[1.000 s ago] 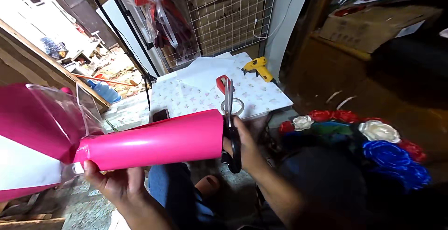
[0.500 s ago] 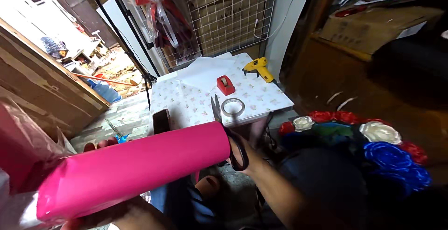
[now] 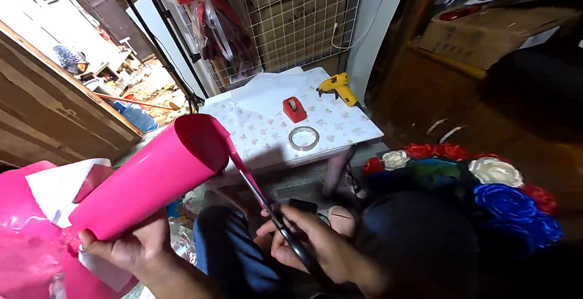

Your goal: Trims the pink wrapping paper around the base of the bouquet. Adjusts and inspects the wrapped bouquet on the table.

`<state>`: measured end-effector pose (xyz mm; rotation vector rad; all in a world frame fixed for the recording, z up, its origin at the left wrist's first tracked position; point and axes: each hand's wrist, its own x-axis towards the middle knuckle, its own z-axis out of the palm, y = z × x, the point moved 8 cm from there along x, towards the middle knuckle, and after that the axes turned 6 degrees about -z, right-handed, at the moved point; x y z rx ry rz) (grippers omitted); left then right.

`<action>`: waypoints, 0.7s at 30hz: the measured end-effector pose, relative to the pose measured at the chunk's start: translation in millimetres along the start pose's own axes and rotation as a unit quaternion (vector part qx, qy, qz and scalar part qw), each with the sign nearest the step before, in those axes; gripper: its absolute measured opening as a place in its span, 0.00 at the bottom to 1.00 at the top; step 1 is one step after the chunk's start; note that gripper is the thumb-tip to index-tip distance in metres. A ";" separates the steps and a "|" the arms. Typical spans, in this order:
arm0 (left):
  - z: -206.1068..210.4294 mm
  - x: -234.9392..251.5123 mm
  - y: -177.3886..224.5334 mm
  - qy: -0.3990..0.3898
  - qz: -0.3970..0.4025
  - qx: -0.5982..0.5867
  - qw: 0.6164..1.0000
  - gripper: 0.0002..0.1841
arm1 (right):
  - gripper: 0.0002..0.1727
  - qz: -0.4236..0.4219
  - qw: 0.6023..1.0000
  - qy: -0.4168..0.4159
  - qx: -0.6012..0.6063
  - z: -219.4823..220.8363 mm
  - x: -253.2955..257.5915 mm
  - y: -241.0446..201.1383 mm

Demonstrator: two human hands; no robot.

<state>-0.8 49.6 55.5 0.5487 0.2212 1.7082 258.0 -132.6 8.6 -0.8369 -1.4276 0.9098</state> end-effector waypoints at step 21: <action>13.9 -5.9 -2.4 -0.041 0.023 -0.021 0.999 0.31 | 0.35 0.125 0.991 0.029 0.028 -2.7 37.1 18.5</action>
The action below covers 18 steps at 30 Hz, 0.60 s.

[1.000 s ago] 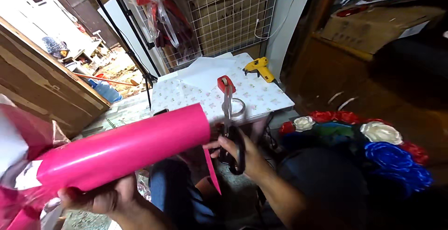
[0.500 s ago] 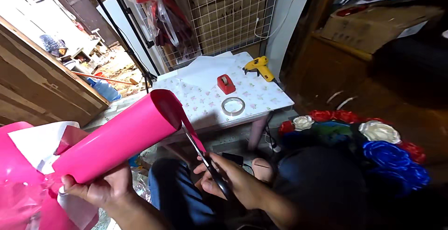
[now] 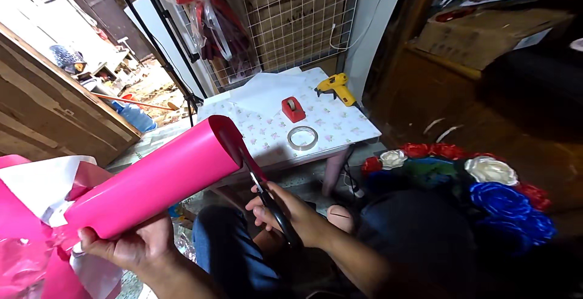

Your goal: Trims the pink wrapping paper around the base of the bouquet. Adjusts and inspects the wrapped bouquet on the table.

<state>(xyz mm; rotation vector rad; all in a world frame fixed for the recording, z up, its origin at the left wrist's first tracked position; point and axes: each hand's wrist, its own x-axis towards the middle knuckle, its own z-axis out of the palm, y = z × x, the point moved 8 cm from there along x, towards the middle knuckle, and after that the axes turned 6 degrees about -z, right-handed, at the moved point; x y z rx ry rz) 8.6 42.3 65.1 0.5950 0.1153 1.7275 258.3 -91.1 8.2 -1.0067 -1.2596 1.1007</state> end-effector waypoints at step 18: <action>1.4 0.7 -4.3 0.008 -0.002 0.000 1.000 0.32 | 0.31 0.004 0.998 0.064 -0.028 -7.7 8.0 -1.3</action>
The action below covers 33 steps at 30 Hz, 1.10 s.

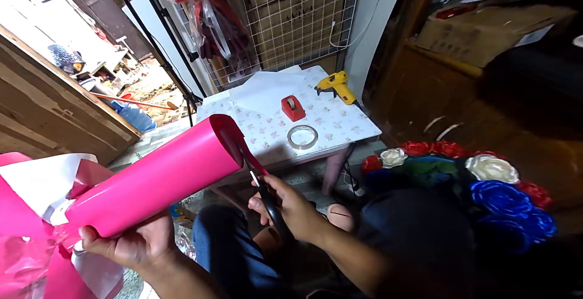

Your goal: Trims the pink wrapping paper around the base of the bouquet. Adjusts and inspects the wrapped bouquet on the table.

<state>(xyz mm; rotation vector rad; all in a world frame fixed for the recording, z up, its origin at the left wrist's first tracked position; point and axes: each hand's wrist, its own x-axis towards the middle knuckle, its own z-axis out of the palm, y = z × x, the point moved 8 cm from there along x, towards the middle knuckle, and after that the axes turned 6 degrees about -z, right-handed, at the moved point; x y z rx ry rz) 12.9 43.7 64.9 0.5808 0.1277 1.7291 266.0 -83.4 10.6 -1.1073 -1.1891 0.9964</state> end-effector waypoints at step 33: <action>4.0 -10.2 -23.2 0.030 -0.082 -0.022 0.996 0.33 | 0.33 -0.093 0.991 0.062 -0.072 -24.1 18.7 1.7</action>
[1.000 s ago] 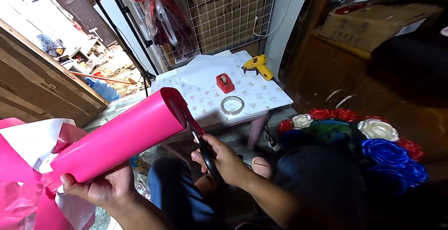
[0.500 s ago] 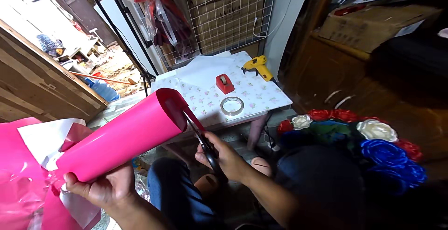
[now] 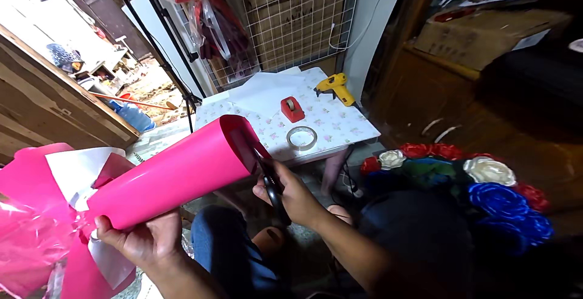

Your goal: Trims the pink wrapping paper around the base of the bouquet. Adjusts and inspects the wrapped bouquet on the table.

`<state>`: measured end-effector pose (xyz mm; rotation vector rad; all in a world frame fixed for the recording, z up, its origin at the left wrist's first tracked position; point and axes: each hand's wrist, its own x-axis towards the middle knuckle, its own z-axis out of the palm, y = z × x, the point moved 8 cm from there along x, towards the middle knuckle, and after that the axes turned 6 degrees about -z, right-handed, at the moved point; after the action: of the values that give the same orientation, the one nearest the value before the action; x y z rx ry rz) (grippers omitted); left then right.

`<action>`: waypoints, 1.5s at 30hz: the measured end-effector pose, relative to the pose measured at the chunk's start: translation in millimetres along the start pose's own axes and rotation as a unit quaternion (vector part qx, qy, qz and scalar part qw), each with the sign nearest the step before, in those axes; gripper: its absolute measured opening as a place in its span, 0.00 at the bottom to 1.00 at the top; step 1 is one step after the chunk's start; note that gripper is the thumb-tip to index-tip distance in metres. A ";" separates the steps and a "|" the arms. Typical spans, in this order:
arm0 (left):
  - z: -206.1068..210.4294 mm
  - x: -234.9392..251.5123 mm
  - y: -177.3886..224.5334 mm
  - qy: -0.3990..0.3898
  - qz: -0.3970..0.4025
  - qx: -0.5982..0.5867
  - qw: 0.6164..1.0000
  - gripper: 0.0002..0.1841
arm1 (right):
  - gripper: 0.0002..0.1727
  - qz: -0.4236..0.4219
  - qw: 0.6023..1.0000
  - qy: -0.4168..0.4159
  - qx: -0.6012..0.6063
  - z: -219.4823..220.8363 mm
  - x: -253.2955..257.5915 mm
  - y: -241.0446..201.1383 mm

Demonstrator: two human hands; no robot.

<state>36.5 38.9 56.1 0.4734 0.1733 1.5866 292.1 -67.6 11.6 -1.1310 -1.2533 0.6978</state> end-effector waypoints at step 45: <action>26.0 -24.8 8.9 -0.217 0.038 0.091 0.971 0.28 | 0.21 0.038 0.946 0.136 0.291 -14.4 -12.8 4.6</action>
<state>38.9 9.3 78.2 0.9663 -0.0352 1.5085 303.8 -81.5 3.6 -0.7505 -0.7009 0.8640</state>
